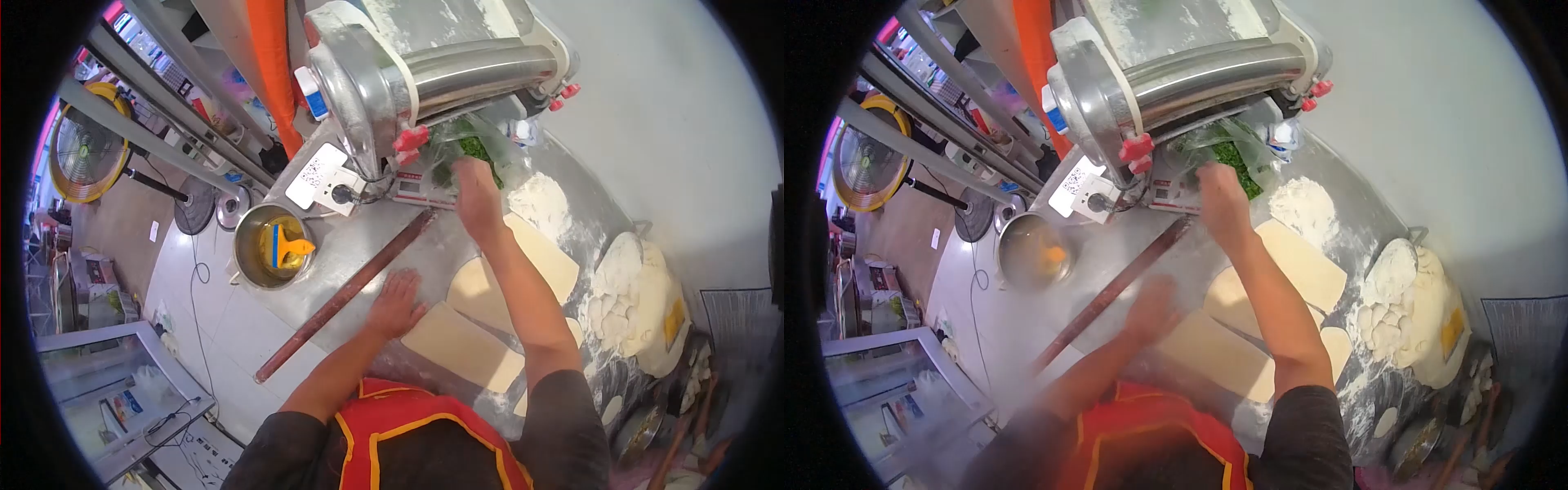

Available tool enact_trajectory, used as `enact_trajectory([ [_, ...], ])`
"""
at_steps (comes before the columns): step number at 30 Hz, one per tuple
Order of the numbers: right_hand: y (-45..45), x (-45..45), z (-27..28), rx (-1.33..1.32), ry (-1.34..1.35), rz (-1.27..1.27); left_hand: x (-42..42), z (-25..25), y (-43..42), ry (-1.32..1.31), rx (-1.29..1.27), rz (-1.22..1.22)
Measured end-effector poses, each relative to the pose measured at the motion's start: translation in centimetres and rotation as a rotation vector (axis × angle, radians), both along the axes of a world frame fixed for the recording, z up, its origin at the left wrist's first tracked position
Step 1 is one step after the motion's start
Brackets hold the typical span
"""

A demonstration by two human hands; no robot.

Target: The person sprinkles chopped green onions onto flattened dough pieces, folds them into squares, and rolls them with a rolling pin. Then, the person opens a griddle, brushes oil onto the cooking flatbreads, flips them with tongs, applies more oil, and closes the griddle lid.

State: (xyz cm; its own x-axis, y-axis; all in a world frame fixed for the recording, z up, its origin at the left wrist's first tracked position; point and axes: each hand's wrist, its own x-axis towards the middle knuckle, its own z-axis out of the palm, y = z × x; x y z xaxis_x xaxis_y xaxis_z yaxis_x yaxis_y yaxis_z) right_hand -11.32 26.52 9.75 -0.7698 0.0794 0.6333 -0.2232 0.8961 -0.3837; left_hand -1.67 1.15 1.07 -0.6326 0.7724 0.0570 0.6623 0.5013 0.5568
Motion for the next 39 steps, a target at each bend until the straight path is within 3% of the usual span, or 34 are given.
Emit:
enact_trajectory([
  [5, 3.7, -3.7, -3.2, -0.059, -0.262, -0.361, 0.0, 0.0, 0.1, 0.013, 0.008, 0.006],
  [9, 2.6, -5.4, -1.6, -0.014, -0.428, -0.430, 0.0, -0.2, 0.1, 0.050, 0.011, -0.014],
  [15, 4.8, -6.9, -5.7, -0.024, -0.329, -0.366, -0.2, -0.2, 0.0, 0.037, 0.011, -0.028],
  [18, 6.5, -6.9, -5.1, -0.315, -0.359, -0.355, 0.0, 0.0, 0.0, 0.049, -0.020, -0.026],
  [21, 6.7, -6.0, -3.3, -1.011, -0.365, -0.365, 0.1, 0.3, 0.2, 0.005, -0.056, -0.010],
  [23, 7.4, -4.9, -3.6, -1.318, -0.384, -0.253, 0.1, 0.4, 0.2, -0.019, -0.073, -0.003],
  [26, 5.4, -1.0, 0.6, -1.655, -0.353, -0.192, 0.4, -1.0, 0.3, 0.002, -0.122, -0.012],
  [29, 4.7, 5.0, 1.2, -1.662, -0.413, -0.113, 0.5, -2.6, 0.4, 0.051, -0.180, -0.042],
  [34, 5.7, 14.8, -0.6, -1.507, -0.423, -0.358, 0.4, -2.1, 0.4, 0.072, -0.108, -0.034],
  [37, 7.6, 17.8, -3.0, -0.973, -0.606, -0.596, 0.5, -1.6, 0.5, 0.094, -0.043, -0.028],
  [39, 8.6, 18.9, -6.3, -0.393, -0.416, -0.556, 0.6, -1.6, 0.5, 0.102, -0.006, -0.020],
])
